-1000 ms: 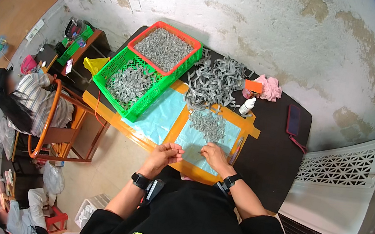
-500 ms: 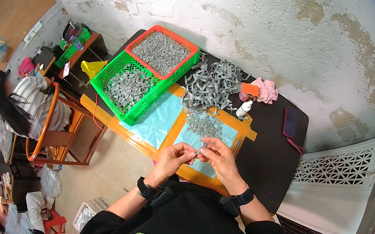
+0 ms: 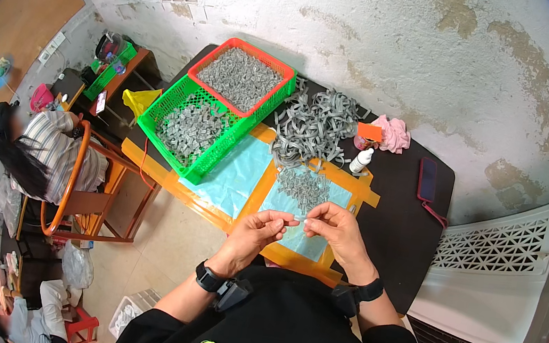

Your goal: Connect small grey plastic shoe components by hand at a workbench.

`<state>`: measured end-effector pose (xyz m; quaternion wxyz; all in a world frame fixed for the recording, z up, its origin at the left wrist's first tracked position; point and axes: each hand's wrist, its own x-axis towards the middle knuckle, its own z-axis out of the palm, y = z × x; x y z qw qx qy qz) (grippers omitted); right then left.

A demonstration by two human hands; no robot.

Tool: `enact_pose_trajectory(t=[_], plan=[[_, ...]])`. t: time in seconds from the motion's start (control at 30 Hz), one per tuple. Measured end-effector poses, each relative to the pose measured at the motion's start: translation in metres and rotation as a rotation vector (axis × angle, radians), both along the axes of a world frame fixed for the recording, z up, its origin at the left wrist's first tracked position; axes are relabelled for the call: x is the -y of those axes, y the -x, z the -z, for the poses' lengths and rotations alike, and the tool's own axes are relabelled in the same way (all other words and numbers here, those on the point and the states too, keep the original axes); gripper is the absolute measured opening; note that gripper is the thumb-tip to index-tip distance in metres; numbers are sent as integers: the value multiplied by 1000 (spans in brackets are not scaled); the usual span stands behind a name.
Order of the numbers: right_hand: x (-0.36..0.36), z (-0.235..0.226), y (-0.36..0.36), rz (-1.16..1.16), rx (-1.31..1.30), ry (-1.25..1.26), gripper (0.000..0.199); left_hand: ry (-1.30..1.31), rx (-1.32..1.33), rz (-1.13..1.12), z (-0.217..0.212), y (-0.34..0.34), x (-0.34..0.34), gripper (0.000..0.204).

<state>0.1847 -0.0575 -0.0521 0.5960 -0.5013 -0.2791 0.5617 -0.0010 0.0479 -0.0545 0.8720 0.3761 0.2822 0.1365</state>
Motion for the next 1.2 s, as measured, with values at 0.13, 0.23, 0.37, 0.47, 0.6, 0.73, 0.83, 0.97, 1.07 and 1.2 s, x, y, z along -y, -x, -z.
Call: enact_pose_trajectory(t=[0.13,0.23,0.37,0.47,0.6,0.73,0.83,0.97,1.07,1.2], plan=[[3,-8,3,84,-150,9,7,45,16,-15,-13,0,5,27],[4,-14,7,77,-218,5,9,37,45,-38,-13,0,9,24],[6,-16,12,46,-132,17,12,4,77,-71,-8,1,12,20],[7,-17,13,39,-50,14,12,-23,49,-76,-9,2,13,20],[9,-23,18,27,-25,-5,12,-47,28,-95,-10,3,15,18],[9,-20,20,23,41,-24,12,-106,53,-91,-5,3,16,15],[10,-18,23,36,80,-2,12,-64,0,-110,-7,2,17,14],[11,-21,24,48,137,13,12,83,37,-145,-13,2,19,17],[12,-18,23,51,58,-11,11,106,87,-134,-7,3,21,18],[16,-19,21,26,-79,-13,12,70,134,-117,-9,1,22,17]])
